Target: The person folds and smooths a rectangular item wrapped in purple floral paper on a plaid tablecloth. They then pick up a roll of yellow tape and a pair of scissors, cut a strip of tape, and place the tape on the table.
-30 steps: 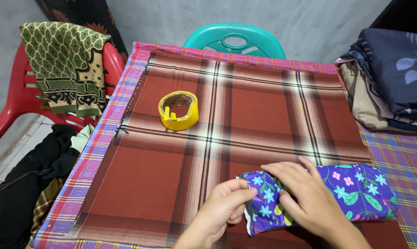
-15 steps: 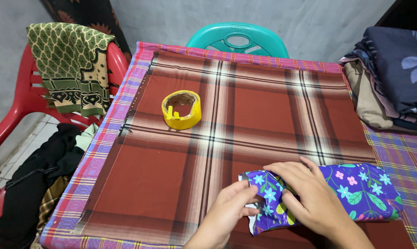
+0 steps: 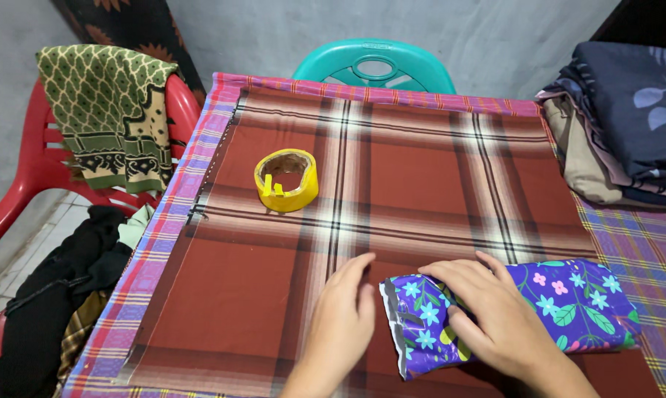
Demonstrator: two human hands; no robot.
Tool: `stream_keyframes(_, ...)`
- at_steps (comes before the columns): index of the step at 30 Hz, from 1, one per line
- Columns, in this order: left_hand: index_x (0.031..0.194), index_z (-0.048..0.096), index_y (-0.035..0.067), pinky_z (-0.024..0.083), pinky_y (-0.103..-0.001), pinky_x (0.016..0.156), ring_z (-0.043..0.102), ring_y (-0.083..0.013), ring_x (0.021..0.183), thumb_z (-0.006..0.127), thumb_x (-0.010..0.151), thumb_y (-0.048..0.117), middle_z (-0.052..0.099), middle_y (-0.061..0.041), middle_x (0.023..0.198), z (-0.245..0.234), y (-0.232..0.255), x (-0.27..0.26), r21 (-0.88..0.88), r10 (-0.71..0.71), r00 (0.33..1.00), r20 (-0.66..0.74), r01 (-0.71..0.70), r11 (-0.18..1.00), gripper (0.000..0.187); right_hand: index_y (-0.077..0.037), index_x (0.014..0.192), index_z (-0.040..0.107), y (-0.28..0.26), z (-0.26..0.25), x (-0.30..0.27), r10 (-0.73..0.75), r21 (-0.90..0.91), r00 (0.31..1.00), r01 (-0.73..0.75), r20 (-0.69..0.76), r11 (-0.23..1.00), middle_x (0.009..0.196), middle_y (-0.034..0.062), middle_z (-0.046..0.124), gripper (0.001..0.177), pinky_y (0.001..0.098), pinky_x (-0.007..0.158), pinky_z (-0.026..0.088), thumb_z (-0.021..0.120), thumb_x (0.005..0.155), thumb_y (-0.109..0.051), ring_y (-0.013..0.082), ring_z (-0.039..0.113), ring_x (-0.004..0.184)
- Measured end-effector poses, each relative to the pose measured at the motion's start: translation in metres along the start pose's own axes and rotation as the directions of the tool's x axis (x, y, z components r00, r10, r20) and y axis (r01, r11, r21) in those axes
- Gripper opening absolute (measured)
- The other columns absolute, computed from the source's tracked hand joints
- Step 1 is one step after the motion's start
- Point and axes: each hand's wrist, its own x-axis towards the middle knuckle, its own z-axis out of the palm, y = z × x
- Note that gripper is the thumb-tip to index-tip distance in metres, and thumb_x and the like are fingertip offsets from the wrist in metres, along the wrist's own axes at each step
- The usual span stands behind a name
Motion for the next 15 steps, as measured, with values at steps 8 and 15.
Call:
stream_keyframes(8,0.103,0.077,0.007,0.056,-0.043,0.087,0.073,-0.0344,0.096,0.065,0.086,0.007,0.076,-0.014,0.100,0.001,0.020,0.016,-0.175,-0.093,0.940,0.328,0.158,0.972,0.020,-0.011,0.130,0.063,-0.003,-0.001,0.001,0.005,-0.017,1.000,-0.006,-0.024,1.000,0.125,0.0084,0.069,0.051,0.0552,0.116,0.024,0.063,0.080,-0.026,0.0258,0.060,0.124)
stream_keyframes(15,0.097,0.076,0.005,0.050,-0.045,0.088,0.068,-0.0361,0.092,0.068,0.081,0.004,0.076,-0.011,0.099,0.011,0.032,-0.006,-0.150,-0.068,0.965,0.254,0.109,0.983,0.018,-0.012,0.127,0.065,-0.003,0.002,0.005,0.011,-0.016,1.000,-0.012,-0.023,1.000,0.122,0.0074,0.070,0.049,0.0540,0.116,0.026,0.064,0.080,-0.027,0.0254,0.061,0.122)
